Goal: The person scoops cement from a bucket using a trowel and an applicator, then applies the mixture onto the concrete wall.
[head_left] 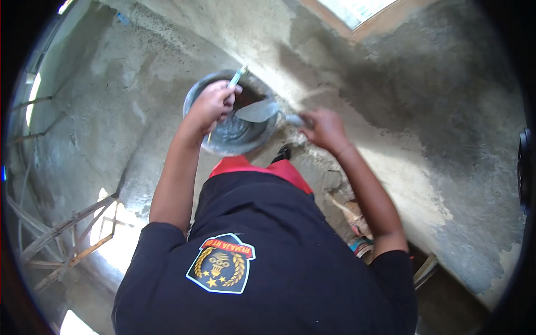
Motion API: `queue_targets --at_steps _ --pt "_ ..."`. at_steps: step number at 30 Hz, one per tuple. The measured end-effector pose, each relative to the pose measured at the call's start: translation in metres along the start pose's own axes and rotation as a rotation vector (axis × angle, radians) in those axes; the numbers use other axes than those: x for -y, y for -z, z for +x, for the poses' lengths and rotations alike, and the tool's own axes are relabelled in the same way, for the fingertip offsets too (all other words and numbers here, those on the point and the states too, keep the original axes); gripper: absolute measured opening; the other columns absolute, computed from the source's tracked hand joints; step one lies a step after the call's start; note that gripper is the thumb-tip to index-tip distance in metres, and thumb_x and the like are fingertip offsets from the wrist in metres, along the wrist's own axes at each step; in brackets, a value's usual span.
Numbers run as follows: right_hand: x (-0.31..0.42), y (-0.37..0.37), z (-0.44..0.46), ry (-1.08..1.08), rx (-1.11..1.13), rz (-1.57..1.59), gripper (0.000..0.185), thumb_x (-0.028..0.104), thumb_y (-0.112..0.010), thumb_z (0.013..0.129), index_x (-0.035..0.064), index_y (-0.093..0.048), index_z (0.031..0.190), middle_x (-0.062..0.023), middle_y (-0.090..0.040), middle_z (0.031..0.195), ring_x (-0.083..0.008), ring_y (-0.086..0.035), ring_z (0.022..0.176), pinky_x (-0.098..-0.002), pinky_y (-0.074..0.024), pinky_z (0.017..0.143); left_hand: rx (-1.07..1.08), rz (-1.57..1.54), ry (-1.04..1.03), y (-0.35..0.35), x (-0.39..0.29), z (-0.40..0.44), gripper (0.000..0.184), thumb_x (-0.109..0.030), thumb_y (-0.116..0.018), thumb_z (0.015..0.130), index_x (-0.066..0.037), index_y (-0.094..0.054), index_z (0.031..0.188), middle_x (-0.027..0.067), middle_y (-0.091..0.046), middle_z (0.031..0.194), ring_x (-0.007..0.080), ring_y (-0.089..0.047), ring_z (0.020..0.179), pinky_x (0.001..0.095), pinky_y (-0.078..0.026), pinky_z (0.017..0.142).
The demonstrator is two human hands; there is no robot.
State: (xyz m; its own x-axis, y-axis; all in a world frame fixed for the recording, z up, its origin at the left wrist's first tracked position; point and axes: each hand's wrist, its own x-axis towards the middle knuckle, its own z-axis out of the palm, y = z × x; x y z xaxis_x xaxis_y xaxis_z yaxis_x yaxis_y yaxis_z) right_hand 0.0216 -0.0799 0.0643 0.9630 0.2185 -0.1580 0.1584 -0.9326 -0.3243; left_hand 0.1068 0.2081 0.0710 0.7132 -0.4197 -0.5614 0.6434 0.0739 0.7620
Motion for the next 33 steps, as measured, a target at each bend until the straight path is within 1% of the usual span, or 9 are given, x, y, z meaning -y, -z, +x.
queue_targets --at_steps 1,4,6,11,14,17,25,31,33 --pt "0.01 0.003 0.015 0.042 0.014 -0.096 0.025 0.026 -0.071 0.07 0.015 -0.069 0.093 -0.0112 -0.064 0.08 -0.0296 -0.063 0.081 -0.0399 -0.0509 0.069 0.064 0.011 -0.015 0.008 -0.007 0.001 0.018 -0.022 -0.046 0.096 -0.008 -0.056 0.1 -0.0067 -0.039 0.062 0.0026 -0.03 0.044 0.0206 -0.021 0.039" --pt "0.032 -0.003 0.055 0.144 0.031 -0.228 0.012 0.02 -0.067 0.072 0.0127 -0.07 0.081 -0.0106 -0.064 0.078 -0.0271 -0.064 0.078 -0.0372 -0.0518 0.067 0.101 0.097 -0.001 0.004 -0.032 -0.008 0.019 -0.022 -0.046 0.096 -0.006 -0.055 0.102 -0.0065 -0.039 0.062 0.0024 -0.029 0.045 0.0207 -0.021 0.039" --pt "0.041 -0.015 0.074 0.223 0.043 -0.425 0.009 0.014 -0.062 0.075 0.012 -0.071 0.074 -0.0089 -0.065 0.079 -0.0242 -0.066 0.076 -0.0348 -0.0524 0.064 0.112 0.174 -0.033 -0.004 -0.047 -0.013 0.024 -0.022 -0.044 0.098 -0.002 -0.054 0.105 -0.0076 -0.033 0.061 0.0021 -0.024 0.045 0.0206 -0.018 0.04" --pt "0.058 -0.033 0.086 0.108 0.136 -0.521 0.013 0.012 -0.059 0.078 0.0124 -0.072 0.074 -0.0066 -0.067 0.081 -0.0216 -0.068 0.076 -0.0327 -0.0532 0.063 0.164 0.257 -0.066 -0.014 -0.057 -0.009 0.024 -0.022 -0.046 0.097 -0.001 -0.056 0.104 -0.0068 -0.035 0.06 0.0023 -0.026 0.046 0.0208 -0.019 0.041" --pt "0.066 -0.032 0.083 0.134 0.114 -0.534 0.013 0.012 -0.059 0.077 0.0123 -0.072 0.074 -0.0074 -0.067 0.082 -0.0221 -0.068 0.076 -0.0325 -0.0535 0.063 0.112 0.334 -0.266 -0.011 -0.043 0.006 0.024 -0.021 -0.048 0.095 -0.001 -0.062 0.096 -0.0062 -0.037 0.058 0.0039 -0.029 0.047 0.0213 -0.022 0.043" --pt "0.075 -0.025 0.07 0.219 0.194 -0.471 0.012 0.012 -0.06 0.074 0.0098 -0.071 0.075 -0.0094 -0.066 0.085 -0.0235 -0.068 0.076 -0.0336 -0.0537 0.064 0.084 0.341 -0.292 -0.013 -0.042 0.004 0.024 -0.02 -0.052 0.092 0.0 -0.064 0.088 -0.0055 -0.043 0.06 0.0045 -0.036 0.053 0.023 -0.029 0.049" --pt "0.087 -0.04 0.06 0.292 0.172 -0.289 0.009 0.011 -0.061 0.069 0.0091 -0.069 0.071 -0.0088 -0.064 0.086 -0.0244 -0.066 0.079 -0.0354 -0.053 0.067 0.214 0.378 -0.27 -0.021 -0.042 -0.004 0.023 -0.02 -0.048 0.095 -0.002 -0.063 0.094 -0.0078 -0.035 0.057 0.0023 -0.029 0.048 0.0206 -0.021 0.045" --pt "0.078 -0.066 0.054 0.069 -0.027 0.018 0.016 0.02 -0.066 0.069 0.0064 -0.068 0.076 -0.011 -0.061 0.086 -0.0286 -0.064 0.08 -0.0383 -0.0522 0.07 0.278 0.296 -0.172 -0.023 -0.035 -0.008 0.024 -0.021 -0.047 0.096 -0.002 -0.062 0.098 -0.0076 -0.036 0.058 0.0015 -0.029 0.048 0.0198 -0.021 0.044" --pt "0.079 -0.071 0.051 0.015 -0.038 0.031 0.022 0.026 -0.07 0.069 0.0059 -0.067 0.077 -0.012 -0.06 0.086 -0.0306 -0.063 0.08 -0.04 -0.0518 0.071 0.292 0.241 -0.15 -0.023 -0.039 -0.01 0.026 -0.02 -0.048 0.095 0.002 -0.061 0.097 -0.0066 -0.039 0.058 0.0025 -0.032 0.05 0.0207 -0.025 0.047"
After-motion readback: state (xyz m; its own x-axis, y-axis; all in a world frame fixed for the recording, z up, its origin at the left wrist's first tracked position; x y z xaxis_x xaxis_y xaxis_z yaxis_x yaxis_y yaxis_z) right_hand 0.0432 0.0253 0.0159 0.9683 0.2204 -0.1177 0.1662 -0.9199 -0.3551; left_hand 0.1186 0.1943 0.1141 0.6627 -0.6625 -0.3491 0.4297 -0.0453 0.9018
